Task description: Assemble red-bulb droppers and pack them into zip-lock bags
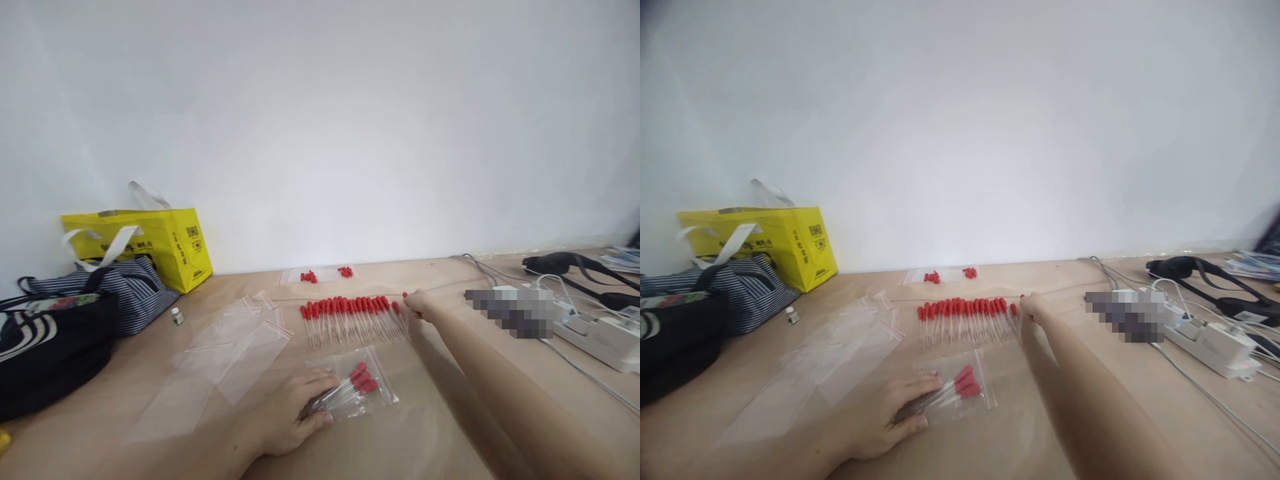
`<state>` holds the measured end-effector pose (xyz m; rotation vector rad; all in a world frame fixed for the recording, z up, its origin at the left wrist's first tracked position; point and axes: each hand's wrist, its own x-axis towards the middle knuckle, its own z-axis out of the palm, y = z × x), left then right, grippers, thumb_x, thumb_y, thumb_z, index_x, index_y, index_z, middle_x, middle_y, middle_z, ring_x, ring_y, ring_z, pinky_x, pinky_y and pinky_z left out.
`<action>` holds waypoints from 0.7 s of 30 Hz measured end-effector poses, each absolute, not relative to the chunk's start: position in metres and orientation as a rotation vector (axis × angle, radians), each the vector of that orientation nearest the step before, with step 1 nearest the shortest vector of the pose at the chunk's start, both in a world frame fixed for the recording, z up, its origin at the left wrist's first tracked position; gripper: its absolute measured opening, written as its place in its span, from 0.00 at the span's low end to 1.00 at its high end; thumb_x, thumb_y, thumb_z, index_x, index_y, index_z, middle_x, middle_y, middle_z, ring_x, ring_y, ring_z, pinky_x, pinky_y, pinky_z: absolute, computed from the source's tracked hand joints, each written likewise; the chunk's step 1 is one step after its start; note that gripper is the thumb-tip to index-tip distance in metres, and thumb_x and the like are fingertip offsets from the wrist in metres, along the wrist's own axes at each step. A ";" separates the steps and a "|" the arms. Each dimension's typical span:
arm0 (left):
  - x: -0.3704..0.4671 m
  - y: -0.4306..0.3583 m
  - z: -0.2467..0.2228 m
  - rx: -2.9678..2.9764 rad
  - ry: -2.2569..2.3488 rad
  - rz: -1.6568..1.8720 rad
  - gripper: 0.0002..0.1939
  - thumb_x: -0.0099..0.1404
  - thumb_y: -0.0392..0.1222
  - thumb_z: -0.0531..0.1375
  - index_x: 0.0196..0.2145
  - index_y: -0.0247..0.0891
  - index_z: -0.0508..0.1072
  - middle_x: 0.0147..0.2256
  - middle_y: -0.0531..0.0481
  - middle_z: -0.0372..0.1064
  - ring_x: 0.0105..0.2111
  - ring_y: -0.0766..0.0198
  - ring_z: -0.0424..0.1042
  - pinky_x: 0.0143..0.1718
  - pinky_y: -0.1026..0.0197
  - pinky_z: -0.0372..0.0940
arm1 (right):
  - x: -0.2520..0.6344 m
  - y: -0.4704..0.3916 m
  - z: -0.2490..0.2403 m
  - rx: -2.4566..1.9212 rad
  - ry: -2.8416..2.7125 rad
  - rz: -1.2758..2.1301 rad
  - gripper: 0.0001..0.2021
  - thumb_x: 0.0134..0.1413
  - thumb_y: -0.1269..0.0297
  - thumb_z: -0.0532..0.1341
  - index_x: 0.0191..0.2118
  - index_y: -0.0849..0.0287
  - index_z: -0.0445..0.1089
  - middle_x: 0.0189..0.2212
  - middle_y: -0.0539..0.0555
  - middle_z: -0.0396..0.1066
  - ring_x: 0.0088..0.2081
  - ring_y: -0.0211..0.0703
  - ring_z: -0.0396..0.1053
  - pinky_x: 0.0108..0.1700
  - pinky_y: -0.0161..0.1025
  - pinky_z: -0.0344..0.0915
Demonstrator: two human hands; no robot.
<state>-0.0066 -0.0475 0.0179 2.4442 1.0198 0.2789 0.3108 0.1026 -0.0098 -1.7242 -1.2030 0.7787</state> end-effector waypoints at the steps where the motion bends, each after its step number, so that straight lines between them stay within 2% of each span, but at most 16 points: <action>1: -0.007 -0.047 0.017 2.436 1.027 0.279 0.23 0.59 0.46 0.54 0.53 0.48 0.59 0.54 0.50 0.56 0.53 0.55 0.55 0.53 0.49 0.50 | 0.313 0.099 -0.007 -1.675 -1.150 0.853 0.15 0.55 0.61 0.54 0.47 0.61 0.60 0.45 0.56 0.62 0.42 0.43 0.64 0.41 0.46 0.63; 3: -0.008 -0.047 0.016 2.423 1.039 0.272 0.24 0.59 0.46 0.54 0.54 0.47 0.57 0.56 0.50 0.53 0.54 0.55 0.53 0.53 0.49 0.50 | 0.317 0.089 -0.003 -1.587 -1.069 0.970 0.13 0.55 0.63 0.53 0.45 0.63 0.61 0.41 0.56 0.64 0.38 0.41 0.65 0.38 0.42 0.65; 5: -0.008 -0.046 0.014 2.416 1.047 0.256 0.25 0.59 0.46 0.54 0.54 0.47 0.57 0.56 0.50 0.52 0.55 0.55 0.52 0.54 0.49 0.50 | 0.316 0.075 -0.002 -1.467 -1.020 1.044 0.08 0.53 0.65 0.53 0.37 0.64 0.64 0.32 0.54 0.66 0.29 0.36 0.65 0.30 0.36 0.64; 8: -0.007 -0.046 0.015 2.426 1.054 0.240 0.25 0.59 0.46 0.54 0.54 0.46 0.57 0.56 0.49 0.52 0.55 0.55 0.52 0.54 0.49 0.50 | 0.306 0.049 -0.009 -1.302 -0.985 1.110 0.05 0.48 0.64 0.55 0.27 0.60 0.61 0.20 0.48 0.62 0.18 0.32 0.59 0.20 0.31 0.58; 11: -0.006 -0.046 0.017 2.425 1.059 0.266 0.24 0.59 0.46 0.54 0.54 0.47 0.57 0.56 0.50 0.53 0.54 0.55 0.53 0.53 0.48 0.50 | 0.290 0.023 -0.020 -1.192 -0.963 1.134 0.09 0.43 0.60 0.58 0.27 0.58 0.57 0.19 0.46 0.60 0.17 0.31 0.57 0.19 0.31 0.57; 15: -0.008 -0.044 0.013 2.431 1.057 0.288 0.25 0.58 0.46 0.54 0.54 0.48 0.57 0.56 0.50 0.53 0.54 0.54 0.54 0.53 0.49 0.51 | 0.272 0.003 -0.028 -1.044 -0.909 1.144 0.17 0.37 0.54 0.61 0.32 0.55 0.55 0.21 0.44 0.61 0.19 0.33 0.61 0.22 0.32 0.60; 21: -0.014 -0.039 0.002 2.427 1.096 0.334 0.31 0.57 0.49 0.55 0.57 0.49 0.50 0.56 0.50 0.53 0.53 0.53 0.55 0.53 0.49 0.51 | 0.254 -0.003 -0.030 -0.943 -0.823 1.237 0.19 0.36 0.57 0.63 0.32 0.54 0.53 0.23 0.45 0.64 0.23 0.35 0.65 0.28 0.34 0.64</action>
